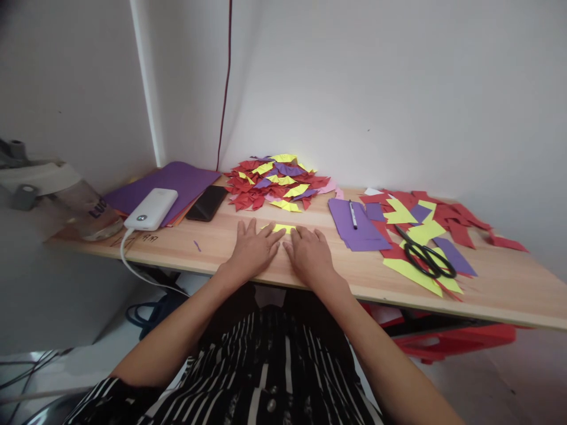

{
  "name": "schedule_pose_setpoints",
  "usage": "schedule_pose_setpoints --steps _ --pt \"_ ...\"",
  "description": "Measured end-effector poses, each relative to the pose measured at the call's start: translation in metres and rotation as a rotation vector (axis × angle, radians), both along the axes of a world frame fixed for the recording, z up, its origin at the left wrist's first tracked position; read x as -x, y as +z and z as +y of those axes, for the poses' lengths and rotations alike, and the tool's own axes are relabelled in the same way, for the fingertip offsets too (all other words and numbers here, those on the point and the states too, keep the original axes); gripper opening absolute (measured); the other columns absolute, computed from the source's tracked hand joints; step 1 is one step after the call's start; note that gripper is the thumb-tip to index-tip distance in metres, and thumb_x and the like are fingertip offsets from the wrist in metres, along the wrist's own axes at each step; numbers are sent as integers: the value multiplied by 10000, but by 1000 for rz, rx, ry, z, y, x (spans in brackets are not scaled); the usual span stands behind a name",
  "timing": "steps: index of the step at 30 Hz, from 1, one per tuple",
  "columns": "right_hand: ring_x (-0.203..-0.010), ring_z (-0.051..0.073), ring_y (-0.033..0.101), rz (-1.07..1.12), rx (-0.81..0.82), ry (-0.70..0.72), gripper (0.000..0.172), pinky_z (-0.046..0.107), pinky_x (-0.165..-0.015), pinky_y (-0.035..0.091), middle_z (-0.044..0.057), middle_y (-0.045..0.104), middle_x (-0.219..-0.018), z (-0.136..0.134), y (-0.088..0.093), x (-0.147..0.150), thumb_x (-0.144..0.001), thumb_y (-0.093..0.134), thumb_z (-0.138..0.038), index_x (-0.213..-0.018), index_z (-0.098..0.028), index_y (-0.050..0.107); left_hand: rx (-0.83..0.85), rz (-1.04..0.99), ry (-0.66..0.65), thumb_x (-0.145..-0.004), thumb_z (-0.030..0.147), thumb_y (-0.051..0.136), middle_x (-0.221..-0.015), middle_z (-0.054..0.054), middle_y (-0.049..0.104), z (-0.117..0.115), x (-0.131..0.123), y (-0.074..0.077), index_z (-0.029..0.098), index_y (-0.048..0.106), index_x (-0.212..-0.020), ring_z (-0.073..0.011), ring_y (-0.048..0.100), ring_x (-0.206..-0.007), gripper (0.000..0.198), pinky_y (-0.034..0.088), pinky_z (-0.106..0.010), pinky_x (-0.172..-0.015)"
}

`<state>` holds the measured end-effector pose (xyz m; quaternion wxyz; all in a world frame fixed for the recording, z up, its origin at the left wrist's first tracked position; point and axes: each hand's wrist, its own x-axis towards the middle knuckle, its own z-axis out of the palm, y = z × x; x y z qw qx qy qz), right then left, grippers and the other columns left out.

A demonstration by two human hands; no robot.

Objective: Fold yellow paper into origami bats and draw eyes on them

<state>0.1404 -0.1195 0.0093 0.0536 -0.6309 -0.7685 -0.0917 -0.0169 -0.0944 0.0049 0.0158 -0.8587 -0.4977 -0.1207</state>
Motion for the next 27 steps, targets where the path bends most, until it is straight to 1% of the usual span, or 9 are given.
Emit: schedule_pose_setpoints --steps 3,6,10,12,16,19,23,27 --pt "-1262 258 482 -7 18 5 452 423 -1084 255 161 532 -1374 -2 4 -2 -982 334 -320 -1294 -65 539 10 -4 6 -952 399 335 -1470 9 430 1 0 0 379 464 -1375 -429 293 -1360 442 134 -690 -1074" --pt "-1286 250 466 -21 35 5 470 421 -1098 247 168 517 -1389 -4 3 -5 -984 329 -333 -1310 -57 524 3 -8 8 -951 393 333 -1474 9 425 1 0 -1 372 465 -1376 -436 293 -1357 446 141 -694 -1070" --pt "-1338 261 410 -52 72 -5 490 435 -1092 261 171 443 -1449 -7 1 -3 -987 322 -360 -1375 -103 473 -7 -11 10 -949 393 334 -1478 12 418 0 0 -2 372 462 -1378 -440 295 -1355 447 142 -693 -1070" --pt "-1345 269 400 -61 85 -18 488 442 -1085 270 179 419 -1463 -8 1 0 -988 315 -367 -1380 -122 473 3 -7 15 -950 400 331 -1482 13 412 -1 0 -1 376 460 -1379 -435 285 -1362 448 138 -690 -1074" --pt "-1332 266 420 -63 93 -33 474 442 -1091 258 176 447 -1443 -9 4 1 -992 308 -349 -1360 -120 499 23 6 18 -952 399 323 -1486 14 406 -2 0 2 372 458 -1381 -435 286 -1361 450 142 -695 -1072" --pt "-1324 260 429 -59 96 -61 475 435 -1097 250 160 459 -1437 -11 5 -2 -989 321 -333 -1367 -100 487 22 9 19 -950 391 332 -1483 15 411 -1 -1 3 369 453 -1385 -438 287 -1359 452 144 -703 -1067" --pt "-1282 258 473 -56 55 -131 452 449 -1098 237 157 511 -1395 -14 4 -7 -984 333 -312 -1314 -74 529 3 3 18 -948 388 339 -1479 9 417 0 -1 0 363 461 -1380 -443 298 -1352 449 150 -709 -1060" --pt "-1260 251 491 -50 16 -135 428 460 -1082 251 156 540 -1367 -18 2 -10 -975 356 -308 -1278 -80 554 -6 -6 21 -948 387 341 -1478 5 419 0 -1 -1 365 459 -1381 -433 302 -1355 449 151 -705 -1063"
